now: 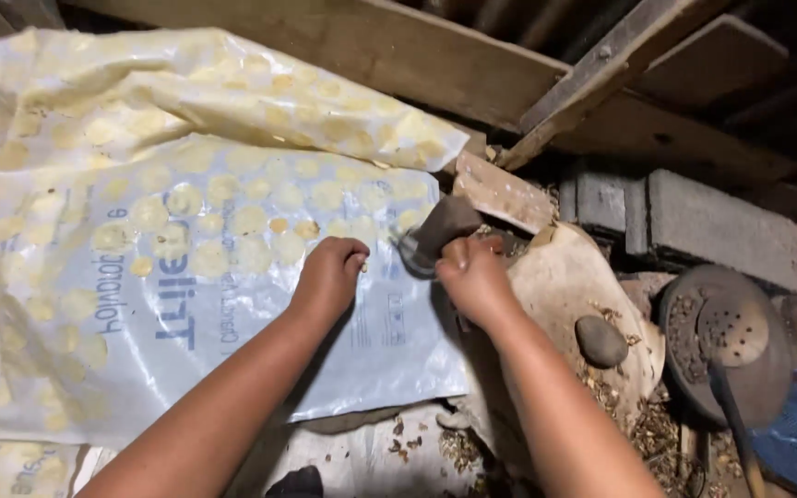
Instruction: Cracking nuts using a stone and a wooden hammer to extract kernels
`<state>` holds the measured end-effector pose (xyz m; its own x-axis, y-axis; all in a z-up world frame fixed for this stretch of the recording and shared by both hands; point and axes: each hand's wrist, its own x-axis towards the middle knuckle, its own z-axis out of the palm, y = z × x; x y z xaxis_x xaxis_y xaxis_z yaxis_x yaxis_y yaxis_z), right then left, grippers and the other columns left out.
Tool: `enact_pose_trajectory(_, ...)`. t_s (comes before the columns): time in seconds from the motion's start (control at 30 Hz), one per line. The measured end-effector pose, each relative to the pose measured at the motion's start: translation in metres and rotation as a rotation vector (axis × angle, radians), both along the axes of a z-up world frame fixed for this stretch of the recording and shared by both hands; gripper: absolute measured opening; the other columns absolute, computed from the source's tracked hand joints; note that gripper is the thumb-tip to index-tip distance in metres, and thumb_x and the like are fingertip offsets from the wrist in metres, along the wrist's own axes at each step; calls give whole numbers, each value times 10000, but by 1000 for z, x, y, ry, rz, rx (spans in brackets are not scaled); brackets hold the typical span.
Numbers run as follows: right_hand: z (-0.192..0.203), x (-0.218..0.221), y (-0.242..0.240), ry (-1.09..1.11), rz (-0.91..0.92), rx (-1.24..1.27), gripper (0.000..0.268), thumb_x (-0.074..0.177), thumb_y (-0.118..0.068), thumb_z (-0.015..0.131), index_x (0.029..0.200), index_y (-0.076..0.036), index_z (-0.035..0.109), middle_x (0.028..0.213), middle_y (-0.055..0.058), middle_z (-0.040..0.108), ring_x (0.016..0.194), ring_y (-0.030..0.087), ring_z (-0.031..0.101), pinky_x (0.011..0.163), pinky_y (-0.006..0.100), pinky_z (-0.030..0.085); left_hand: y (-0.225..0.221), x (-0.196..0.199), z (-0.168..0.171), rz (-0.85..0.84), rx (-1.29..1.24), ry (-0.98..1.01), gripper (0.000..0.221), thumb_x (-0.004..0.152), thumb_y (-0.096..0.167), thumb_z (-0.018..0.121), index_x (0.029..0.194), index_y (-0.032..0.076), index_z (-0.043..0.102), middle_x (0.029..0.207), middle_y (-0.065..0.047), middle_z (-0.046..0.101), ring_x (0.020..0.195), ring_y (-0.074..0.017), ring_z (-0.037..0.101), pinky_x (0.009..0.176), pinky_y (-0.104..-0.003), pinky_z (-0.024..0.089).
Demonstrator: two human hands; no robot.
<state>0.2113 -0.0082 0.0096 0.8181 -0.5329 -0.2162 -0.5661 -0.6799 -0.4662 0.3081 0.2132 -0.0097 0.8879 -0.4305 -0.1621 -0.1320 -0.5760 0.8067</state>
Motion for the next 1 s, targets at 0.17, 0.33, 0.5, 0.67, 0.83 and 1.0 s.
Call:
enact_pose_trajectory(0.17,34,-12,42,-140,-56,-54,479,891,-357,653,1156,19,519,859,313,690,881,509,702,721,612,566,5,-8,-1,-161,52,-164,248,892,228,749,1116,144,680,1005,-127,663,1013,-378,701,883,-463,583)
enact_pose_trajectory(0.33,-5,-1,24,-20,-81,-26,410,881,-375,623,1092,-37,530,882,251,711,932,485,711,768,569,595,-6,-6,-3,-284,191,-447,136,970,224,629,1041,109,613,911,-116,618,903,-366,710,779,-437,601)
enact_pose_trajectory(0.5,88,-9,40,17,-209,138,466,795,-417,720,1084,-76,587,1064,262,718,1137,458,647,971,588,518,-44,-6,-45,-319,130,-603,141,1006,257,603,1037,126,563,907,-61,558,853,-302,677,709,-377,575)
enact_pose_trajectory(0.67,121,-24,38,-404,-241,45,289,816,-249,733,1018,-73,624,929,214,731,1002,395,705,848,534,553,-71,0,-30,-335,77,-600,122,972,216,647,1013,116,592,862,-58,570,810,-273,675,683,-346,565)
enact_pose_trajectory(0.83,31,-13,57,-507,-198,-199,213,767,-232,718,706,-29,700,603,209,655,744,444,719,588,485,532,-53,10,-22,153,-658,166,161,997,22,559,1105,61,671,841,63,527,768,-41,542,681,-97,432)
enact_pose_trajectory(1.0,36,-3,45,-124,-21,116,244,826,-151,674,935,51,593,895,301,701,991,523,673,834,607,537,-8,27,-18,363,-757,681,364,971,-69,412,1318,-115,513,1153,-252,685,914,-216,758,858,-278,635)
